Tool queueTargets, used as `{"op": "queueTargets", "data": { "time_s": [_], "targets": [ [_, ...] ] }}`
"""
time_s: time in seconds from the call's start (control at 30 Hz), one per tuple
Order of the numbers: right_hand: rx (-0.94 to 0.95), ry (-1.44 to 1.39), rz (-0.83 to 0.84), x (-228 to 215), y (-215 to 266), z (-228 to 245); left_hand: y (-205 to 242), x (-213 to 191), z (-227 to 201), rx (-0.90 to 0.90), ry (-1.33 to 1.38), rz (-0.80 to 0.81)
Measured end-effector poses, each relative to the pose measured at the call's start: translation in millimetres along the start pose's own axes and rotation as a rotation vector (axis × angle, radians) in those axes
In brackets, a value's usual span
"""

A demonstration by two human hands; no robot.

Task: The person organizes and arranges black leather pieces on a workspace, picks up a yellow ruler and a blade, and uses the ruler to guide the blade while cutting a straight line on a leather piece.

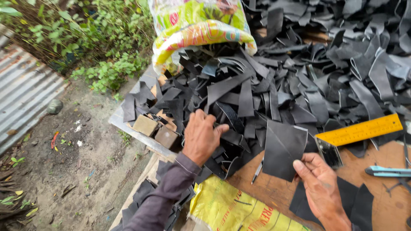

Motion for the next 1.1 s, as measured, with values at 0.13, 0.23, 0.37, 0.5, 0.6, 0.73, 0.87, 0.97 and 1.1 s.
{"op": "queueTargets", "data": {
  "time_s": [0.13, 0.23, 0.37, 0.5, 0.6, 0.73, 0.87, 0.97, 1.1],
  "targets": [
    [0.012, 0.017, 0.023, 9.5, 0.6, -7.4, -0.6, 2.5, 3.5, -0.033, 0.079, 0.058],
    [0.044, 0.041, -0.002, 10.5, -0.2, -12.7, -16.9, -1.6, 26.3, -0.274, 0.312, 0.136],
    [0.045, 0.046, -0.025, 15.7, -5.3, -17.9, -53.0, -15.3, 5.9, 0.049, 0.338, 0.015],
    [0.086, 0.079, -0.076, 14.5, -10.2, -34.9, -119.3, 27.5, 19.0, 0.177, 0.202, -0.127],
    [0.081, 0.079, -0.076, 7.9, -13.0, -41.5, -169.6, 67.7, 33.1, 0.339, 0.209, -0.23],
    [0.104, 0.103, -0.035, 0.3, -22.3, -45.4, -202.8, 136.3, 57.2, 0.248, 0.089, -0.017],
    [0.11, 0.097, -0.047, -5.4, -23.1, -53.4, -202.5, 126.4, 62.2, 0.179, 0.052, 0.055],
    [0.11, 0.122, -0.054, -2.2, -23.3, -56.7, -201.5, 72.6, 70.4, -0.086, 0.488, -0.176],
    [0.124, 0.152, -0.026, 8.4, -19.6, -60.8, -199.9, 53.9, 78.2, -0.333, 0.975, -0.091]
  ]
}}
Point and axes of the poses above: each hand's wrist, its own y-axis away from the middle knuckle, its own x-axis out of the palm, z = x × y, the point moved 9 cm from there along -y, towards the middle knuckle, and after that the axes turned 12 degrees about -z, right-handed, at the moved point
